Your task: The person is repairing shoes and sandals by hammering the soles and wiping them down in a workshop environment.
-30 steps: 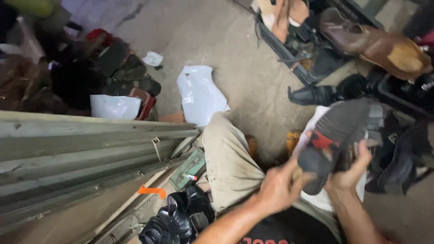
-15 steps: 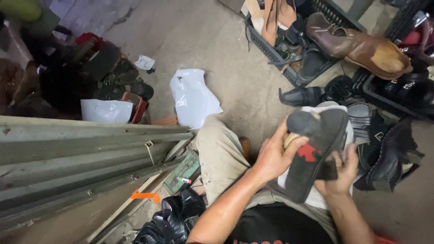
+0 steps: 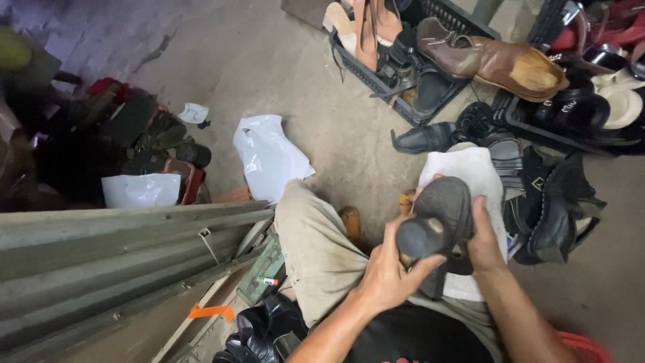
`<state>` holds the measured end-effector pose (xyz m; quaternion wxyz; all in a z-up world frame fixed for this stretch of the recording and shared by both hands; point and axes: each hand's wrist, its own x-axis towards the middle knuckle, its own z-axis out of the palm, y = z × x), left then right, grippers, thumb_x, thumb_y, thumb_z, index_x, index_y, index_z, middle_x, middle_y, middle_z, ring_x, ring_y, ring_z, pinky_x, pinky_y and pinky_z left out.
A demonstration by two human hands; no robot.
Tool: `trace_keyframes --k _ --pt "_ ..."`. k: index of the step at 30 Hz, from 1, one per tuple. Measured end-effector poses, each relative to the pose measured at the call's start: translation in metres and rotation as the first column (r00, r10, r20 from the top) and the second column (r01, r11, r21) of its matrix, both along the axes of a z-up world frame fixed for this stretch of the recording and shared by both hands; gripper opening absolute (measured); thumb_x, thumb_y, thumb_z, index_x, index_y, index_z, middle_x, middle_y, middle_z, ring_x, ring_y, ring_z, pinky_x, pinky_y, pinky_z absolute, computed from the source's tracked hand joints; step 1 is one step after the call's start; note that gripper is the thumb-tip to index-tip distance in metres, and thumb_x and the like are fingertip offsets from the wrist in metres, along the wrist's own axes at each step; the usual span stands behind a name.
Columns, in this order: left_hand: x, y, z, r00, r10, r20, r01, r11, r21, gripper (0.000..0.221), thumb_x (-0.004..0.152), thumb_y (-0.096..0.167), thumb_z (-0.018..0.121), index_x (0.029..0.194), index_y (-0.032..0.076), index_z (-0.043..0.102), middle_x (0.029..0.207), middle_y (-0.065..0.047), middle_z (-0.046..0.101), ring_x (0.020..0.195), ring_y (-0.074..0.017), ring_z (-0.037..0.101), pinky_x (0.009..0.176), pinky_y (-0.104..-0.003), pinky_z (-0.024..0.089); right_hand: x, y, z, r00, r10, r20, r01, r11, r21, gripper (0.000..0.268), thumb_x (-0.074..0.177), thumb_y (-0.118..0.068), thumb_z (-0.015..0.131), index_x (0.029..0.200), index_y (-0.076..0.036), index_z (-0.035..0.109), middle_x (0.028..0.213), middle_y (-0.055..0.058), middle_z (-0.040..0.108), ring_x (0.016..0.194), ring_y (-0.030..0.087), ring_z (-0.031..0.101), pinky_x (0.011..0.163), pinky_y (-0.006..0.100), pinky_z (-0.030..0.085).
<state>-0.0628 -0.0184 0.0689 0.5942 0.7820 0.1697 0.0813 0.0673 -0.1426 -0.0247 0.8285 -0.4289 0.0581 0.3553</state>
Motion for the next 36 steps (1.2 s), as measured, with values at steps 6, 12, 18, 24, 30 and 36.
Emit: trace_keyframes --k 6,12,18,24,30,36 --pt "0.050 0.015 -0.001 0.994 0.106 -0.016 -0.106 0.994 -0.021 0.064 0.090 0.038 0.074 0.136 0.006 0.042 0.094 -0.032 0.070 0.091 -0.0580 0.068 0.060 -0.061 0.057 -0.003 -0.006 -0.047 0.992 0.005 0.123 0.000 0.999 -0.036 0.059 0.109 -0.059 0.043 0.120 -0.009 0.071 0.105 0.021 0.077 0.089 0.034 0.076 0.084 0.050 0.061" --pt "0.038 0.002 0.004 0.969 0.180 -0.169 -0.185 0.983 -0.018 0.067 0.086 0.048 0.076 0.123 -0.001 0.049 0.095 -0.034 0.069 0.092 -0.0561 0.069 0.063 -0.060 0.055 0.002 0.002 0.009 0.984 0.103 0.143 -0.083 0.987 -0.137 0.059 0.109 -0.062 0.039 0.114 -0.013 0.073 0.107 0.014 0.078 0.096 0.024 0.074 0.099 0.044 0.055" --pt "0.045 0.002 0.017 0.958 0.137 -0.250 -0.167 0.981 -0.099 0.069 0.086 0.051 0.074 0.126 0.000 0.049 0.103 -0.036 0.068 0.098 -0.0566 0.068 0.070 -0.059 0.056 0.002 0.007 -0.012 0.973 0.109 0.201 -0.079 0.985 -0.150 0.062 0.109 -0.055 0.033 0.131 -0.007 0.066 0.132 0.015 0.069 0.121 0.028 0.066 0.116 0.048 0.044" --pt "0.088 0.026 -0.043 0.954 0.301 -0.013 -0.301 0.951 -0.071 0.056 0.090 0.034 0.079 0.126 0.002 0.051 0.104 -0.023 0.068 0.102 -0.0313 0.069 0.086 -0.045 0.056 -0.016 0.002 -0.064 0.984 0.106 0.142 -0.080 0.980 -0.180 0.063 0.102 -0.054 0.050 0.137 -0.003 0.063 0.135 0.013 0.065 0.124 0.027 0.061 0.119 0.048 0.038" --pt "0.077 0.025 -0.035 0.957 0.237 -0.166 -0.252 0.965 -0.077 0.064 0.092 0.044 0.074 0.135 0.007 0.045 0.077 -0.008 0.062 0.057 -0.0154 0.058 0.047 -0.024 0.051 -0.001 0.014 0.011 0.951 0.144 0.274 -0.074 0.965 -0.251 0.058 0.106 -0.047 0.049 0.142 -0.003 0.059 0.145 0.017 0.058 0.134 0.033 0.054 0.119 0.052 0.037" --pt "0.050 -0.002 -0.028 0.972 0.215 -0.100 -0.228 0.961 -0.154 0.057 0.088 0.034 0.083 0.125 0.004 0.052 0.102 -0.019 0.066 0.106 -0.0219 0.061 0.096 -0.039 0.053 0.002 0.019 0.026 0.998 0.051 0.047 -0.049 0.998 -0.046 0.059 0.106 -0.052 0.042 0.132 -0.006 0.068 0.120 0.012 0.074 0.111 0.022 0.072 0.105 0.041 0.056"
